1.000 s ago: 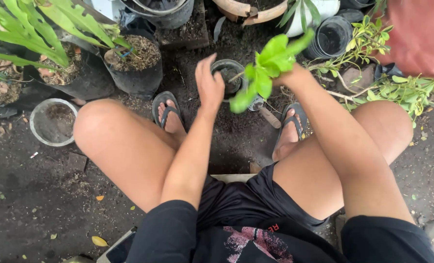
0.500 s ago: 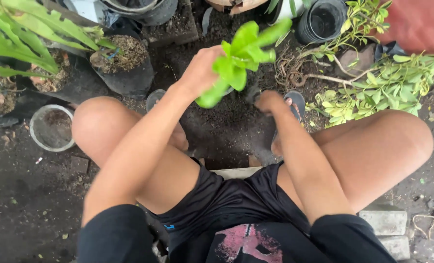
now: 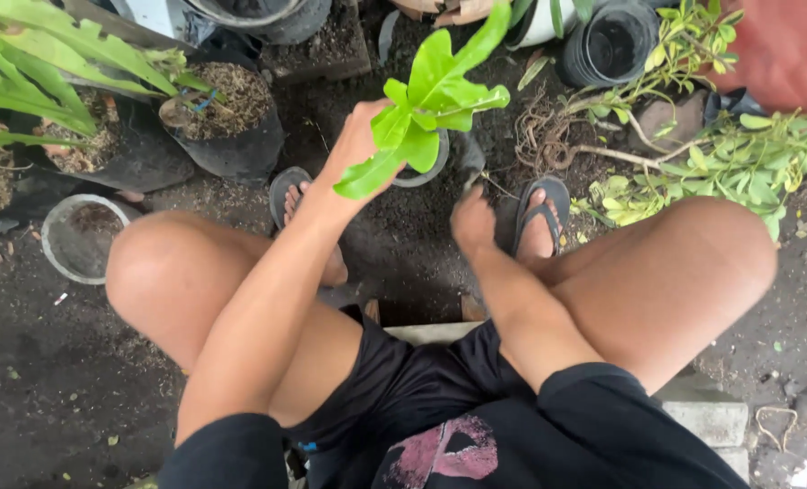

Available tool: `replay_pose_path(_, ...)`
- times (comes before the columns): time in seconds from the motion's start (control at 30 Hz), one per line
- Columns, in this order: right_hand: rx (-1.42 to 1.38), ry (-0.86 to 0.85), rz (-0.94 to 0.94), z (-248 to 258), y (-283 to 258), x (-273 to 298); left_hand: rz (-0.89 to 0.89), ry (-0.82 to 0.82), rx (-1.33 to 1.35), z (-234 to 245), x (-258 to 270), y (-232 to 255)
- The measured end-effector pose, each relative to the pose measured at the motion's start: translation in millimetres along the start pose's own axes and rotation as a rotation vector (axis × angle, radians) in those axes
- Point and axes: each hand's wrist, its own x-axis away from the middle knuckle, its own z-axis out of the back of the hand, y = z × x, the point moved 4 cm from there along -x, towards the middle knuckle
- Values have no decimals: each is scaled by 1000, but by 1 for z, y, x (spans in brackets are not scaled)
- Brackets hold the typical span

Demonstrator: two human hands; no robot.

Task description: A person is planting a small green plant into a black plastic pot using a hand trowel to move soil.

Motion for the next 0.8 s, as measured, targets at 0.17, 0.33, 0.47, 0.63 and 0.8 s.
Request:
replay_pose_path(0.17,-373,-480,-239,-19,-12,5,-297,30,158,4,13,22)
replay_pose_path(0.33,-471,-519,-241,-93,-7,-57,-354,15,155,4,11,12)
replay_pose_path(0.47,-399,-527,-110,-65,2,-46,-281,26,-86,4,7,-3)
replay_pose_path(0.63,-413,-536,-172,-17,29,-31,-243,60,-205,7,4,1)
replay_pose_path(0.8,-390,-567,-80,28,46,-23,-36,35,-54,5,11,10)
